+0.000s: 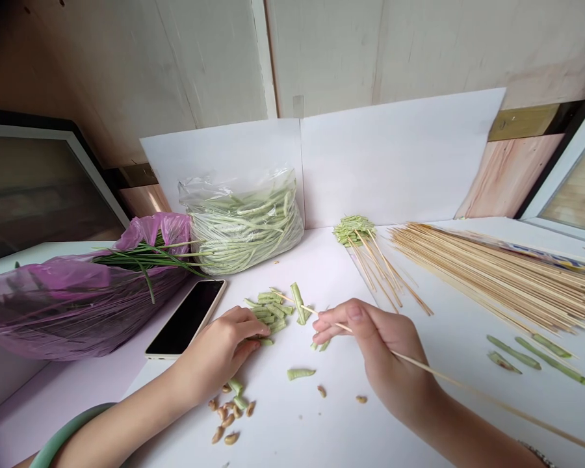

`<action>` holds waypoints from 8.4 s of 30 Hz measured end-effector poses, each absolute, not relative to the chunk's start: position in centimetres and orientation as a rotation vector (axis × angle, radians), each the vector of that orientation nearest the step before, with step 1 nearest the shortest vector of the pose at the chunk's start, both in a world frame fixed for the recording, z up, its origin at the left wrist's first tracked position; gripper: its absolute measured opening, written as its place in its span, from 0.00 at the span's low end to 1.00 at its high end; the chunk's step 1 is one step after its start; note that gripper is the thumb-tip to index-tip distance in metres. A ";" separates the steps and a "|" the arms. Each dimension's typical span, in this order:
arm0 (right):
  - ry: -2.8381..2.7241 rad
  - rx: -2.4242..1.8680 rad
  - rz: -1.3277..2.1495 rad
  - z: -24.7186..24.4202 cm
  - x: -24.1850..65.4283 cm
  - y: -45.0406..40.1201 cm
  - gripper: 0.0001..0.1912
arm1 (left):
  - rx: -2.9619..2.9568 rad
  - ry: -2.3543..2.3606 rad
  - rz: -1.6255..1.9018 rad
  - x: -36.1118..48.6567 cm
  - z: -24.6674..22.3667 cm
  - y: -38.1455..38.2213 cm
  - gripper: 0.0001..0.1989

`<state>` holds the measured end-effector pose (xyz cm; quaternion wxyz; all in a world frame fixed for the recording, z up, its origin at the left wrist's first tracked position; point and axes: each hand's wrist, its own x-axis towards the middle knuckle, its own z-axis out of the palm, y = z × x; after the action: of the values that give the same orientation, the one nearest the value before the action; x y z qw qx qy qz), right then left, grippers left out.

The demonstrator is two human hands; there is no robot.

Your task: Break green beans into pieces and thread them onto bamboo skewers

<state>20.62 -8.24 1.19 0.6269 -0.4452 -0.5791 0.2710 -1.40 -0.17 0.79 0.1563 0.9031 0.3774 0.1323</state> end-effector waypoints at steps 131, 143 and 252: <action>-1.223 -0.841 1.082 -0.7 20.1 -7.7 0.21 | 1.042 0.720 0.938 -0.4 0.1 -0.4 0.12; -1.204 -0.826 1.111 -1.0 19.7 -7.9 0.22 | 1.146 0.771 1.020 0.0 0.7 -1.1 0.13; -1.242 -0.962 1.049 -0.5 20.0 -7.9 0.23 | 1.221 0.703 1.068 -0.5 -0.3 0.1 0.13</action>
<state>20.02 -7.89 -0.48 0.5862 -0.4125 -0.5329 0.4498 -0.52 0.11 -0.31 0.6340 0.5342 0.3074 0.4671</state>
